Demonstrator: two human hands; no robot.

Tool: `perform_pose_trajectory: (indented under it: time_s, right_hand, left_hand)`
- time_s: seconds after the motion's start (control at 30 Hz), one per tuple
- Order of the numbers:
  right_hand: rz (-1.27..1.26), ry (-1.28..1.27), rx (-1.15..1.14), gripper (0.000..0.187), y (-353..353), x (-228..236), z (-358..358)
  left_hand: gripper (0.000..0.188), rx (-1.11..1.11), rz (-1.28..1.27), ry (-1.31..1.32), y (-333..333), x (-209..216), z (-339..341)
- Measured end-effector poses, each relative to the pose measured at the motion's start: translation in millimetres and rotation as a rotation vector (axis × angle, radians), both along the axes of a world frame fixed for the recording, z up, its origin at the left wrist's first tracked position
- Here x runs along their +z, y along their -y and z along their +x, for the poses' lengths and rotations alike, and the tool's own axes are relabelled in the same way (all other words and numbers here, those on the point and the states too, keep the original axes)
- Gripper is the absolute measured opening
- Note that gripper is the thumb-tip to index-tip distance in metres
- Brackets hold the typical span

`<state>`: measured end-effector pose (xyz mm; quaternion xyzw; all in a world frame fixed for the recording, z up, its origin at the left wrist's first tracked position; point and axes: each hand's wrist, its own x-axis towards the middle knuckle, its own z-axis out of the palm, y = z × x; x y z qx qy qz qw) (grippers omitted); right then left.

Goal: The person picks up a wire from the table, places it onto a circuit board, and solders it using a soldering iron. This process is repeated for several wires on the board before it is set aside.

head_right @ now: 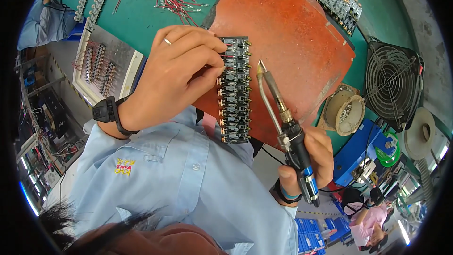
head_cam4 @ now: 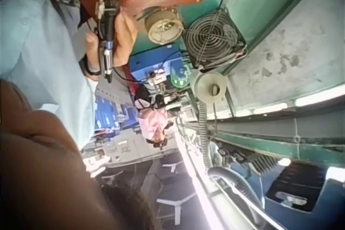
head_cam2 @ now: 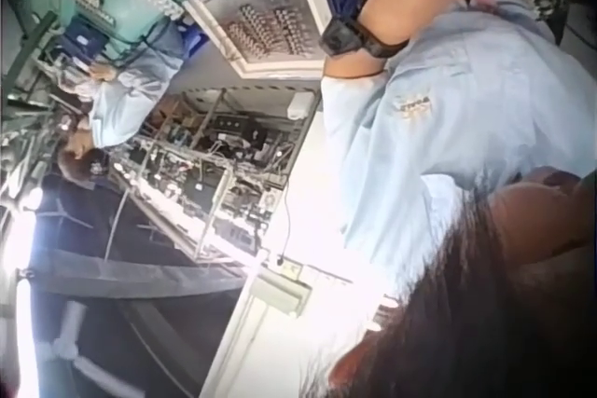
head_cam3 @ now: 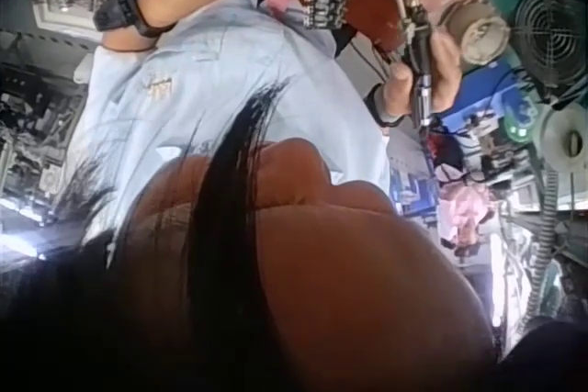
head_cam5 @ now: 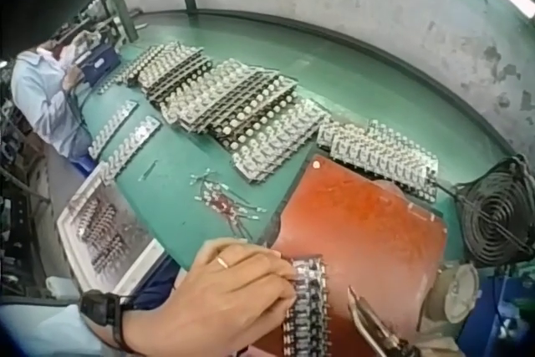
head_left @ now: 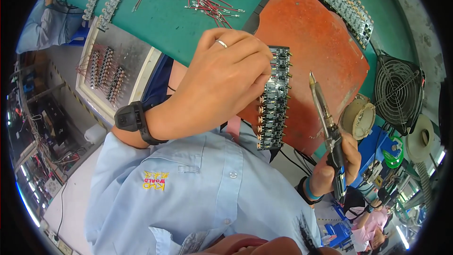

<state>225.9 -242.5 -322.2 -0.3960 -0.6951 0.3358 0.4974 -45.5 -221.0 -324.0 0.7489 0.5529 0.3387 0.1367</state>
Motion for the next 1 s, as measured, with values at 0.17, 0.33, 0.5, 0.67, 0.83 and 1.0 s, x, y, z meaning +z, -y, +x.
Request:
perform_pose_trajectory:
  time_s: [0.17, 0.33, 0.5, 0.67, 0.83, 1.0]
  right_hand:
    - [-0.020, 0.034, 0.088, 0.059, -3.3, 9.7, -2.8]
    - [-0.017, 0.138, 0.193, 0.054, -4.0, 15.1, -4.7]
    - [-0.035, 0.180, 0.197, 0.048, -5.1, 14.4, -8.6]
    - [-0.019, 0.217, 0.219, 0.047, -7.4, 13.0, -11.7]
    - [-0.042, 0.217, 0.221, 0.047, -7.9, 12.9, -12.1]
    - [-0.050, 0.229, 0.220, 0.047, -6.8, 12.7, -12.4]
  left_hand:
    - [0.011, 0.008, 0.024, -0.010, -0.5, -2.4, 0.4]
    - [0.013, 0.016, -0.035, 0.000, 0.8, -1.3, 1.7]
    - [0.013, 0.011, -0.034, 0.031, 0.3, -1.8, -0.3]
    - [0.013, 0.010, -0.035, 0.054, 0.2, -4.1, -0.3]
    - [0.013, -0.003, -0.025, 0.073, -0.8, -5.5, -0.8]
    - [0.013, -0.010, -0.037, 0.078, 0.0, -6.2, -1.7]
